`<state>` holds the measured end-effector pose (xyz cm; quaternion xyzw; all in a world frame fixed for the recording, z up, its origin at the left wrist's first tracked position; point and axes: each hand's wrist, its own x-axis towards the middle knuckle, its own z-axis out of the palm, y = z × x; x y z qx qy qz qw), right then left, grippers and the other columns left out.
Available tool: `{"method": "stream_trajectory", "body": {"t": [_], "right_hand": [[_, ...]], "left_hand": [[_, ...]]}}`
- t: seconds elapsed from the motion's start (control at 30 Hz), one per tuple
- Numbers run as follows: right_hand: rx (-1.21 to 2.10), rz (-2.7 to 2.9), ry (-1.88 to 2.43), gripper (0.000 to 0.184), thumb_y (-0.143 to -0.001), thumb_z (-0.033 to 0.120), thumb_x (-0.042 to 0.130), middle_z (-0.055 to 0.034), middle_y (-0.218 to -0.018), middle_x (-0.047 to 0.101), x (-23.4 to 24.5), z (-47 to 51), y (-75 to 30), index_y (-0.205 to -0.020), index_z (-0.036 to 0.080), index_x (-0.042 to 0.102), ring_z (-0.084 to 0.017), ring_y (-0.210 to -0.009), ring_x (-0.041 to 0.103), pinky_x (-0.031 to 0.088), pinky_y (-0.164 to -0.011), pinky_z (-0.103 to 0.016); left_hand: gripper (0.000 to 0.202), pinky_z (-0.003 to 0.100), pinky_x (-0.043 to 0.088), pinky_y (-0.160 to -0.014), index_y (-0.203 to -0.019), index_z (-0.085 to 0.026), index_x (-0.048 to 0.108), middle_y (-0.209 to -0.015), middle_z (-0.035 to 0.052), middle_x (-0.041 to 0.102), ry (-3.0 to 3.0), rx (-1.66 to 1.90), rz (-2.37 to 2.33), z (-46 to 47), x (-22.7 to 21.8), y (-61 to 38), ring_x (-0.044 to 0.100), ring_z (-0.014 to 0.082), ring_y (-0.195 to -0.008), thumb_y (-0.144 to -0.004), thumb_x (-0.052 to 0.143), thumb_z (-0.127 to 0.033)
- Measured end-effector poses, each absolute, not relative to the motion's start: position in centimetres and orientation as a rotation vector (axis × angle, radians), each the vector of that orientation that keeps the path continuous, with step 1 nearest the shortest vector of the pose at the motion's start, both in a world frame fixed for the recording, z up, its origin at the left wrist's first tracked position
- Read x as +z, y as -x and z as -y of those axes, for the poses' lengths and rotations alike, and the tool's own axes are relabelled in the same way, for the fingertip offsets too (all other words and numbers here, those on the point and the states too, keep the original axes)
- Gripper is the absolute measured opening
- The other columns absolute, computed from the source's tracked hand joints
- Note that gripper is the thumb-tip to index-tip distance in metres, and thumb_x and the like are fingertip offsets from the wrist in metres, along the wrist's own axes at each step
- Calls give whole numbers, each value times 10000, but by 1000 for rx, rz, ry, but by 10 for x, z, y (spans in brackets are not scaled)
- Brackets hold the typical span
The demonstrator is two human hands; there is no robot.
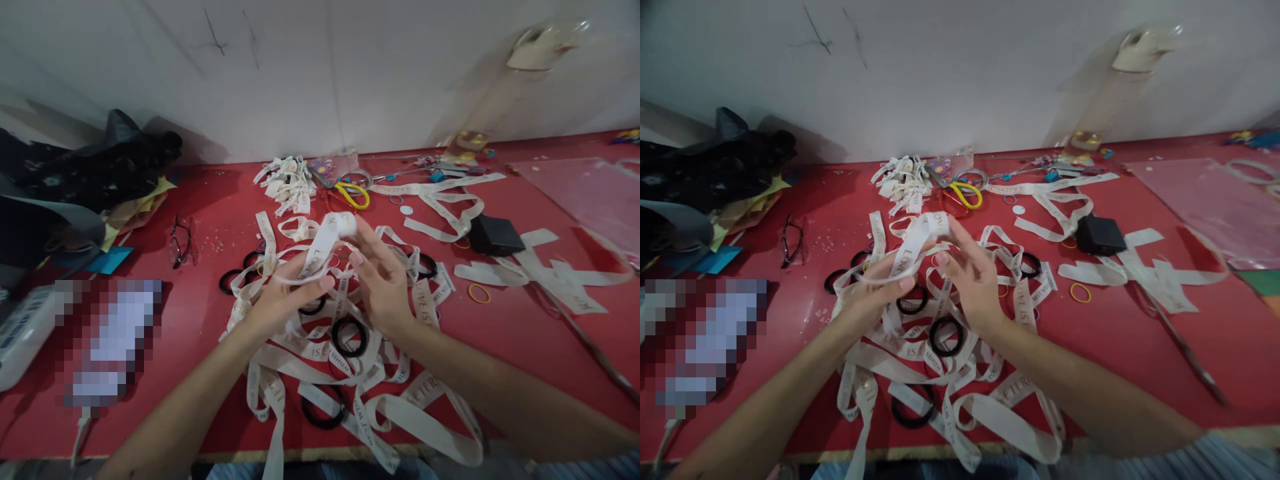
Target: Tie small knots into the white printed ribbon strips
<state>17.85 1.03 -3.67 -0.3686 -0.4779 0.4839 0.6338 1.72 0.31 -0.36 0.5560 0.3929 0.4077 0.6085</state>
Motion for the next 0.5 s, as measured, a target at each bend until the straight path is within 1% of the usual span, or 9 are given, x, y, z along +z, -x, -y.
{"method": "stream_trajectory", "body": {"t": [0.03, 0.1, 0.17, 0.23, 0.3, 0.37, 0.4, 0.5], "right_hand": [[1099, 1091, 829, 424, -867, 329, 650, -24, -1389, 550, -35, -11, -178, -1285, 329, 580, -216, -1287, 507, 390, -1104, -435], [1082, 1087, 830, 418, -894, 337, 607, -5, -1468, 464, -33, -11, -179, -1308, 353, 549, -219, -1345, 445, 369, -1121, -452], [1047, 1113, 862, 381, -912, 336, 573, 1, -1467, 465, -30, -11, -181, -1293, 349, 564, -225, -1365, 418, 350, -1134, -461], [1020, 1216, 856, 371, -916, 315, 558, -11, -1432, 505, -29, -9, -183, -1286, 325, 578, -227, -1366, 414, 316, -1154, -457], [1042, 1384, 799, 365, -918, 277, 550, -32, -1384, 551, -31, -7, -184, -1280, 305, 591, -225, -1338, 447, 317, -1150, -449], [1077, 1527, 726, 328, -919, 244, 546, -48, -1310, 604, -33, -6, -184, -1231, 302, 627, -226, -1273, 509, 374, -1102, -444], [1074, 1570, 704, 301, -914, 229, 555, -51, -1255, 635, -34, -5, -184, -1189, 303, 652, -224, -1224, 546, 406, -1068, -437], [1019, 1587, 732, 225, -890, 198, 600, -41, -1080, 696, -35, -6, -184, -1062, 300, 704, -206, -1052, 623, 472, -960, -397]], "left_hand": [[399, 245, 413, -681, -1159, -229, 662, -771, 6, 580, -1332, 900, -912, -2, -1, -17, 506, 132, -706, -792, 684, -382], [445, 236, 353, -603, -1217, -231, 639, -703, -12, 501, -1388, 836, -894, -1, 1, -16, 420, 113, -620, -813, 650, -417], [440, 248, 304, -572, -1189, -207, 662, -656, -16, 430, -1372, 811, -849, -1, -1, -17, 351, 111, -581, -858, 560, -478], [453, 264, 276, -562, -1068, -175, 717, -625, -14, 380, -1316, 803, -804, -1, -4, -18, 315, 115, -567, -888, 472, -510], [453, 275, 257, -547, -893, -151, 745, -598, -12, 354, -1259, 801, -793, -2, -7, -20, 301, 116, -556, -887, 455, -499], [443, 284, 252, -534, -728, -136, 724, -557, -7, 363, -1228, 783, -787, -3, -7, -20, 300, 114, -530, -860, 474, -477], [451, 288, 248, -527, -677, -135, 708, -529, -6, 365, -1214, 770, -775, -4, -5, -20, 296, 114, -511, -849, 468, -475], [568, 300, 227, -516, -617, -135, 694, -453, 3, 350, -1149, 744, -702, -5, 0, -18, 289, 122, -467, -869, 336, -497]]}}
